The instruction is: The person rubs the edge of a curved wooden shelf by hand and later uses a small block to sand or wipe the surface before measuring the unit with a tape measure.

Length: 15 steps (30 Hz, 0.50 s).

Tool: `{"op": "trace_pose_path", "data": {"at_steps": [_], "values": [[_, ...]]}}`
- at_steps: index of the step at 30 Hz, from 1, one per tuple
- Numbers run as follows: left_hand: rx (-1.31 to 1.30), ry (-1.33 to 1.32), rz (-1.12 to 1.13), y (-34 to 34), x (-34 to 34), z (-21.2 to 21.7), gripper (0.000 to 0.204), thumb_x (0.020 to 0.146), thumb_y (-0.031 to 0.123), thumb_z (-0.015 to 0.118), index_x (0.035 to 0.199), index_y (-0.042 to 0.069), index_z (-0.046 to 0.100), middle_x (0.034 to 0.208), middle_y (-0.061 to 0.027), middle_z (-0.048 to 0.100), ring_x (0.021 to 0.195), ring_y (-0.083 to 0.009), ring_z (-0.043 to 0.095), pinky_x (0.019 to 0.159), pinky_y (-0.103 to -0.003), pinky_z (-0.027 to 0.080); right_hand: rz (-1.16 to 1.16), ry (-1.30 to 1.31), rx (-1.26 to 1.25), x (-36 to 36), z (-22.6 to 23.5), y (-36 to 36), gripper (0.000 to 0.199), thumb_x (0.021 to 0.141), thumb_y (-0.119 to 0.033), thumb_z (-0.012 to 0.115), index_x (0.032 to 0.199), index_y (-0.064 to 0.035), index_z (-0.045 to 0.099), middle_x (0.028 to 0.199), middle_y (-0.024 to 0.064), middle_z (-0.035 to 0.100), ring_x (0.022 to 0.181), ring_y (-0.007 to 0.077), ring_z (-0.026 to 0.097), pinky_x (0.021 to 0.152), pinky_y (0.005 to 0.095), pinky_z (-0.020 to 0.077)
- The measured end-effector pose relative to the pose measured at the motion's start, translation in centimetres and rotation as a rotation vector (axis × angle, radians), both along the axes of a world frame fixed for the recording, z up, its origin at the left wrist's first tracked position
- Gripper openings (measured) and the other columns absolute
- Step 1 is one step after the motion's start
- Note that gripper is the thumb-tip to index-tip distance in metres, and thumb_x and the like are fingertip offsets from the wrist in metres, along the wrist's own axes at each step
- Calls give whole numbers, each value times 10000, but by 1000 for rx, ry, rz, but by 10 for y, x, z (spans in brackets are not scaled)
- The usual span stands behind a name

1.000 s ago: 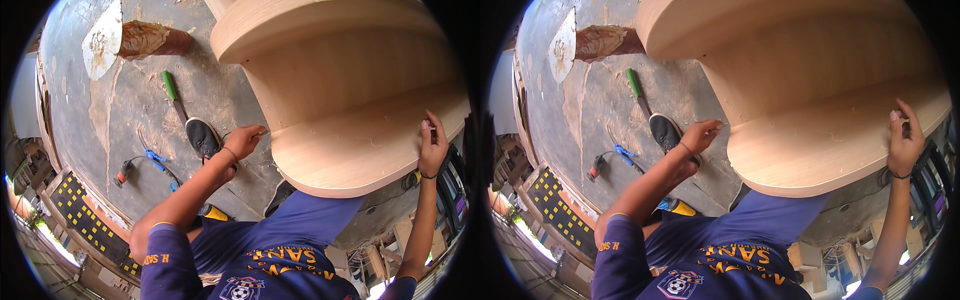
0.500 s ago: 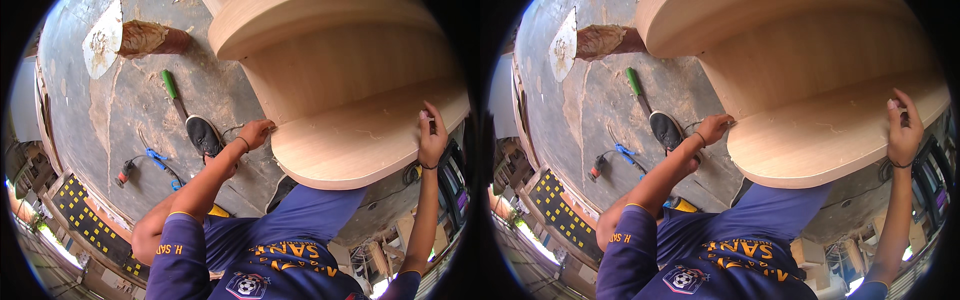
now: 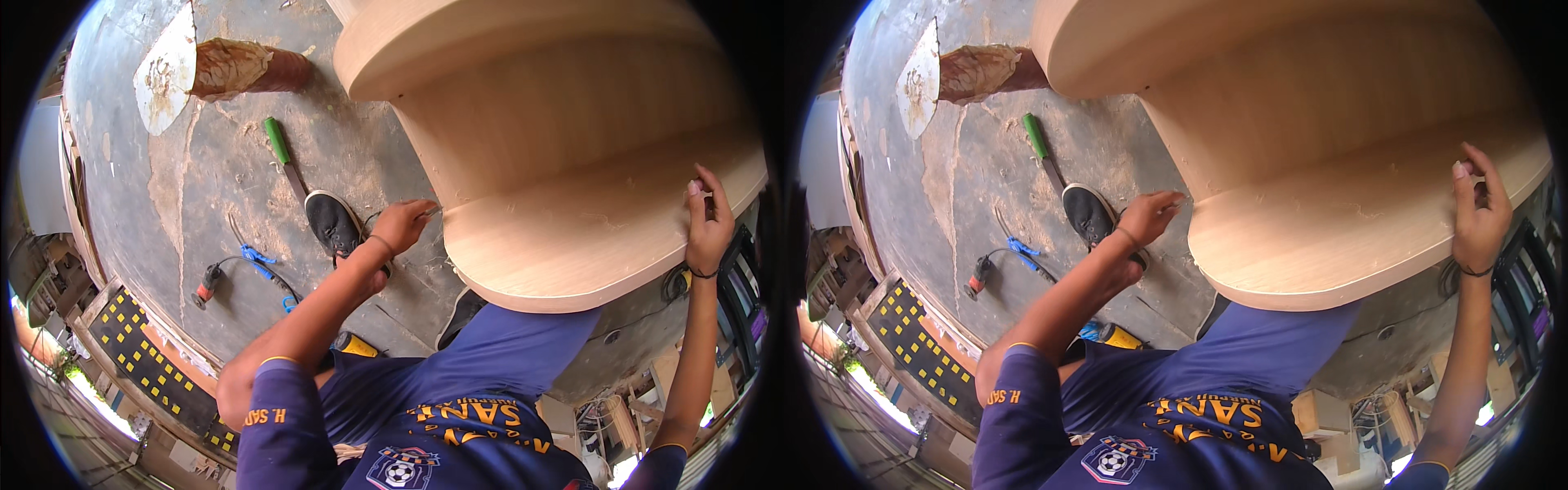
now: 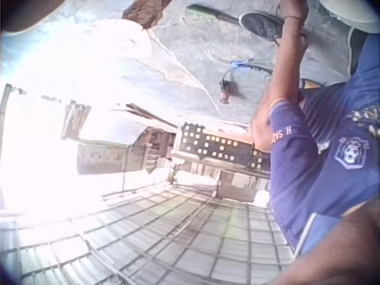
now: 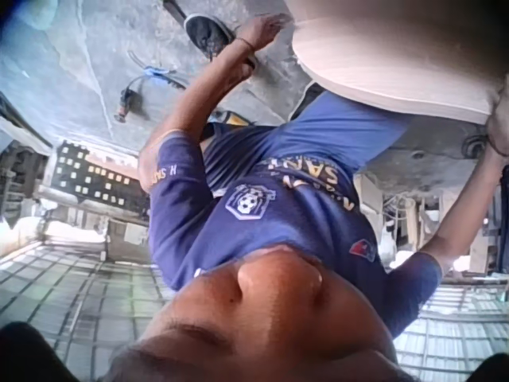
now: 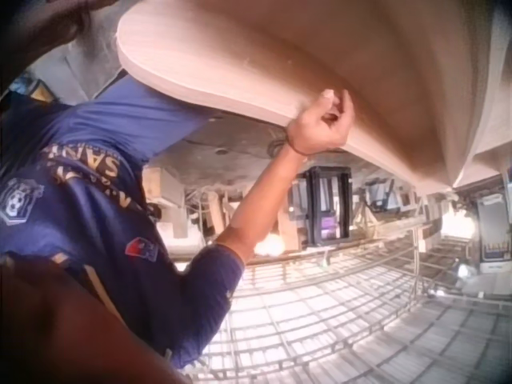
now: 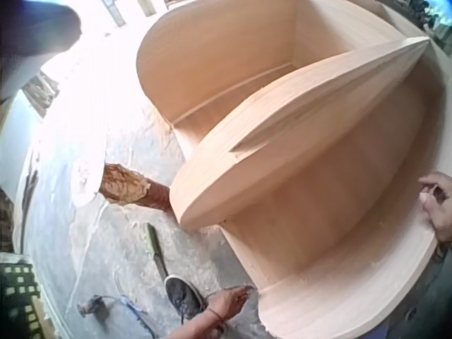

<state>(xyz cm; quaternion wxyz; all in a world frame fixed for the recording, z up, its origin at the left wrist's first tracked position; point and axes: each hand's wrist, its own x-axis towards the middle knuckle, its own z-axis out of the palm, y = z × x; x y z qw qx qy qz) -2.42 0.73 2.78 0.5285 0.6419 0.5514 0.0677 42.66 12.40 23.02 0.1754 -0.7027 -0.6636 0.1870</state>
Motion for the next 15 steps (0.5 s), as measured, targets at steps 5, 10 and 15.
{"op": "trace_pose_path", "data": {"at_steps": [5, 10, 15], "values": [[83, 46, -71, -9, 28, -33, 250, 812, 78, 570, 1050, 123, 629, 1002, -137, 647, 868, -358, 619, 766, -422, 506, 6, -2, 8, 5, 1, 0, 267, 893, -146, 613, 1134, -32, 627, 861, -12, 579, 691, 43, 469, 591, 187, 360], [32, 1, -121, 2, 32, -34, 244, 796, 56, 564, 1023, 118, 628, 976, -141, 645, 882, -365, 614, 778, -429, 497, -18, -34, -23, 2, 4, 1, 267, 890, -148, 616, 1132, -35, 629, 859, -12, 583, 678, 38, 458, 584, 186, 353], [-7, -91, -207, 12, 22, -21, 243, 797, 37, 556, 1022, 91, 632, 956, -157, 646, 887, -366, 610, 764, -416, 494, -11, 13, 1, 0, 2, 1, 268, 888, -148, 618, 1133, -40, 630, 844, -15, 589, 668, 37, 453, 575, 183, 343]]}}
